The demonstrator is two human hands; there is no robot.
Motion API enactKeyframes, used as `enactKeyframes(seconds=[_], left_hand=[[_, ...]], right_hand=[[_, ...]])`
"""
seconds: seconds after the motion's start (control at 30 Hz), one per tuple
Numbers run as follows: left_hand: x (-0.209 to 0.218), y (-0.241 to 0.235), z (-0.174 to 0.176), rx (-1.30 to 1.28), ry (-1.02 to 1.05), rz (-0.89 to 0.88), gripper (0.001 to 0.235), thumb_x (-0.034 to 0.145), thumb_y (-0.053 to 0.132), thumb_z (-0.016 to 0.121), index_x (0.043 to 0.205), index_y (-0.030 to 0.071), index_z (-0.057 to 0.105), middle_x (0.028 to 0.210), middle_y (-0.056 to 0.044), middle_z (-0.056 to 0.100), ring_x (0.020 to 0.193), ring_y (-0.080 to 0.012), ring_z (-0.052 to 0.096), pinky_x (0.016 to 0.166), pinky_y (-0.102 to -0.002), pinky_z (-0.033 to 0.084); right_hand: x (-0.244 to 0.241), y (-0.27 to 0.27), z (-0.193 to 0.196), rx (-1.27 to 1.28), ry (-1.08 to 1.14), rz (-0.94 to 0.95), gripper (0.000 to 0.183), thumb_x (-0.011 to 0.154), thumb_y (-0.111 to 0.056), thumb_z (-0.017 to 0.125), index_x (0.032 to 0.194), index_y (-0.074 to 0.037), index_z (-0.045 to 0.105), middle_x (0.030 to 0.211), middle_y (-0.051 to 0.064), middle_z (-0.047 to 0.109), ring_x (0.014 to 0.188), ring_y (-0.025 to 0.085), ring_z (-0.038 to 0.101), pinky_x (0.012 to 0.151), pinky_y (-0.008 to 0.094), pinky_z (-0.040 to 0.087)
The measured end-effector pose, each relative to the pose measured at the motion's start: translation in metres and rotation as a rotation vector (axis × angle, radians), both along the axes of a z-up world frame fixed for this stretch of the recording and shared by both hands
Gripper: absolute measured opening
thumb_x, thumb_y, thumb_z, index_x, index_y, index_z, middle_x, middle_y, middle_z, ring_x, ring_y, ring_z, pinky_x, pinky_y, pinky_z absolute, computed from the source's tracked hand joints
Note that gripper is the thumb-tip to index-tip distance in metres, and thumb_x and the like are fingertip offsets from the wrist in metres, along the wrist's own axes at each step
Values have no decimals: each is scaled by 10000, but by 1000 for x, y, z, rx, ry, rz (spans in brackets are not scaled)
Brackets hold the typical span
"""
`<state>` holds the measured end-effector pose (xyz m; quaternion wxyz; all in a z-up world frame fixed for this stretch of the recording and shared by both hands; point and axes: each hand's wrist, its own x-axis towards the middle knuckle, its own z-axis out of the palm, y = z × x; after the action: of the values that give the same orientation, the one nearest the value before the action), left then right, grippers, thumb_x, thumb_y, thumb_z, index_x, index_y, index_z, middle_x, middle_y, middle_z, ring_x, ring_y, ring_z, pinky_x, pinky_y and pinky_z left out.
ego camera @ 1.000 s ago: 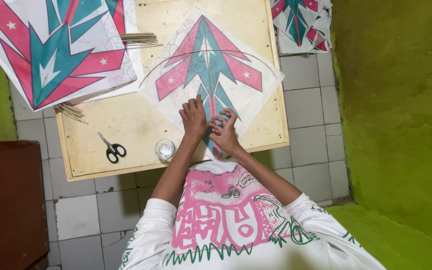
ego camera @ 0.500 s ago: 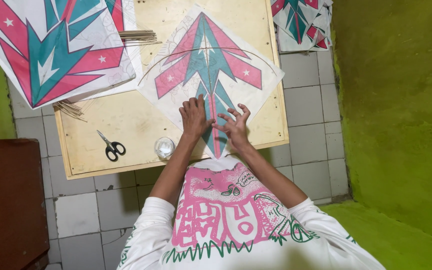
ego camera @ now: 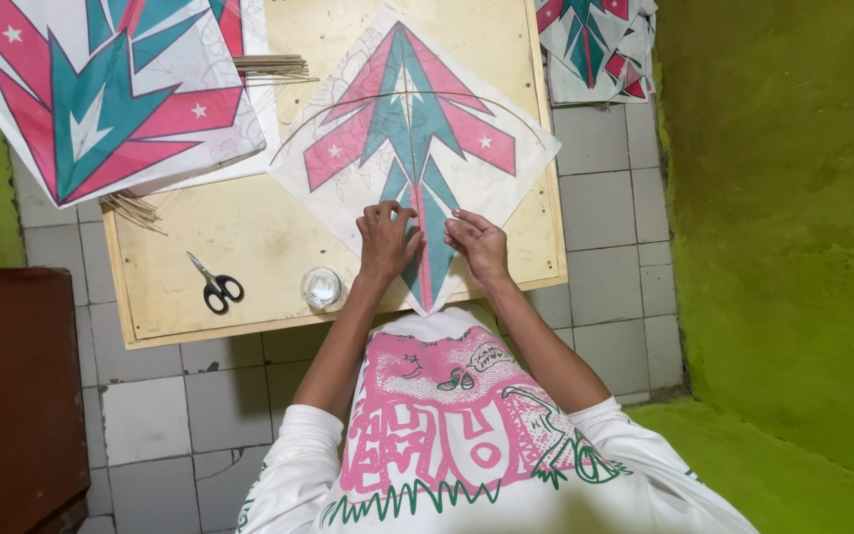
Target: Assembling a kite by applying glue to the bamboo frame and attaching pre-cut kite paper.
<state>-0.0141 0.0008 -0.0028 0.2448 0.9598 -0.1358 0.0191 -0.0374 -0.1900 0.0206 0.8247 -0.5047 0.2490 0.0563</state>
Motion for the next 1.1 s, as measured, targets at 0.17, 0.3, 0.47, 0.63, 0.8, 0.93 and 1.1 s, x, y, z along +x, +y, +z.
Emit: enactKeyframes(seconds=[0.17, 0.3, 0.47, 0.63, 0.8, 0.93, 1.1], left_hand=[[-23, 4, 24, -127, 9, 134, 282, 882, 307, 796, 1098, 188, 659, 1112, -18, 491, 1085, -303, 476, 867, -482, 414], [-43, 4, 30, -135, 4, 145, 359, 973, 467, 696, 757, 180, 697, 979, 21, 608, 1039, -252, 535, 864, -467, 412], [-67, 10, 35, -94, 99, 108, 215, 968, 410, 690, 915, 210, 747, 983, 16, 681, 1037, -249, 589, 858, -462, 448], [-84, 10, 46, -40, 233, -18, 268, 967, 423, 661, 1166, 263, 745, 1088, -9, 703, 1075, -276, 600, 852, -437, 474], [-97, 4, 49, 68, 336, -43, 296, 983, 433, 615, 1134, 225, 762, 1197, -19, 686, 1143, -309, 545, 883, -445, 452], [-114, -5, 62, 77, 348, -8, 297, 991, 411, 612, 1127, 197, 766, 1224, -26, 686, 1131, -305, 544, 860, -437, 444], [-133, -24, 79, 126, 431, -22, 392, 1006, 445, 561, 1175, 137, 735, 1431, -47, 625, 1230, -341, 509, 895, -460, 410]], right_hand=[[1, -5, 6, 11, 42, 11, 253, 960, -174, 738, 1136, 4, 708, 915, 141, 776, 742, 171, 770, 729, 325, 697], [6, -11, 4, 96, 47, 60, 238, 995, -293, 708, 982, -56, 728, 815, 112, 764, 756, 195, 772, 764, 356, 673], [15, -21, -13, -10, 38, 134, 163, 943, -172, 776, 1046, -53, 732, 879, 120, 768, 851, 211, 775, 844, 376, 659], [27, -16, 0, -168, 93, 245, 200, 977, -240, 748, 1014, -43, 753, 820, 110, 762, 798, 182, 773, 765, 317, 671], [30, -12, -8, -846, -299, 750, 283, 886, -169, 820, 1165, -210, 797, 933, 100, 783, 917, 238, 751, 828, 363, 611], [24, -3, 3, -1075, -568, 997, 270, 922, -135, 756, 1186, -182, 787, 1035, 133, 782, 997, 318, 746, 912, 418, 588], [21, -13, -34, -1625, -937, 1264, 354, 909, -242, 669, 1259, -249, 722, 1223, 86, 648, 1116, 295, 659, 914, 382, 598]])
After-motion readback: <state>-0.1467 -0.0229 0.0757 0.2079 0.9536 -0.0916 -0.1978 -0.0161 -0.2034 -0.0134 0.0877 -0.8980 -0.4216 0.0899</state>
